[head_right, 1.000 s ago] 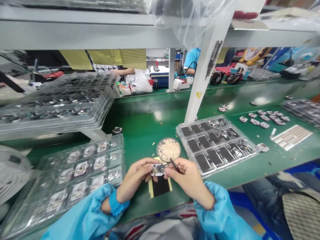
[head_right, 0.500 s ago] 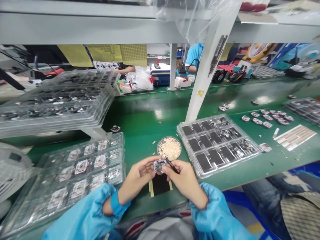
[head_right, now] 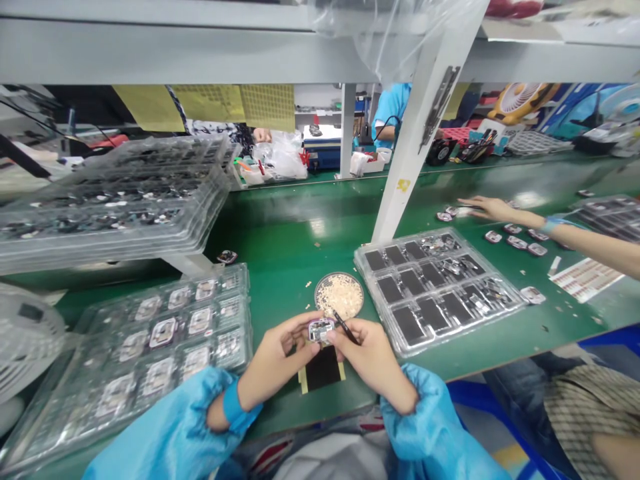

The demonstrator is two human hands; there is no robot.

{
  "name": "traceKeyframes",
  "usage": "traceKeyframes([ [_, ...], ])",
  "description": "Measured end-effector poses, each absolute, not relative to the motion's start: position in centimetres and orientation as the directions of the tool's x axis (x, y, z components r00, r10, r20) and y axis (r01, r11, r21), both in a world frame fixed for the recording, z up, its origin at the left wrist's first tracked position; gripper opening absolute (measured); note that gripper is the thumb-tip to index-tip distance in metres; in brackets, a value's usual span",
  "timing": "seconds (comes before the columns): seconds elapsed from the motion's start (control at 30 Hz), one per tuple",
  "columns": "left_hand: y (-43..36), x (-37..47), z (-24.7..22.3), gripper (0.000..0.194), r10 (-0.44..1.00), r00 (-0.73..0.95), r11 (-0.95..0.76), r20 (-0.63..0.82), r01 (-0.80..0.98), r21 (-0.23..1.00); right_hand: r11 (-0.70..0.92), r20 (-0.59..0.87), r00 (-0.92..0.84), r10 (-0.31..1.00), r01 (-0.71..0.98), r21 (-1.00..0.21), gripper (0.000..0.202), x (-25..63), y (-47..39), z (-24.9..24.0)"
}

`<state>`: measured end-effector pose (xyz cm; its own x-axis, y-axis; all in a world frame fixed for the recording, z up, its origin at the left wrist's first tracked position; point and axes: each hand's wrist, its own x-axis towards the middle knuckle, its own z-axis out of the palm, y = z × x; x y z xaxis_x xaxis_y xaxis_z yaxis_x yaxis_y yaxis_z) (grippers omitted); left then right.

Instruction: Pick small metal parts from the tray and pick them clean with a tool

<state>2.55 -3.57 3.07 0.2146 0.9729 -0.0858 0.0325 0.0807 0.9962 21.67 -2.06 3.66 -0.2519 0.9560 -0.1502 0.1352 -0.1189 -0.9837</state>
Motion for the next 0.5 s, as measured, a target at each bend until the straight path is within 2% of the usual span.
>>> traceKeyframes([
  [0.17,-3.58,2.81,3.36,0.047,0.981,0.168,0.079,-0.095,0.100,0.992,-0.109,-0.142,-0.237,0.961,0.149,-0.983,0.044,21.60,-2.06,3.59],
  [0.33,-3.59,2.67,3.81,0.039,0.989,0.144,0.005,-0.039,0.230,0.973,-0.106,-0.143,-0.233,0.962,0.165,-0.981,0.045,21.42,-2.07,3.44],
  [0.5,-3.66,2.42,3.90,0.039,0.994,0.112,-0.051,0.014,0.336,0.941,-0.079,-0.114,-0.187,0.976,0.186,-0.979,0.038,21.24,-2.25,3.04],
])
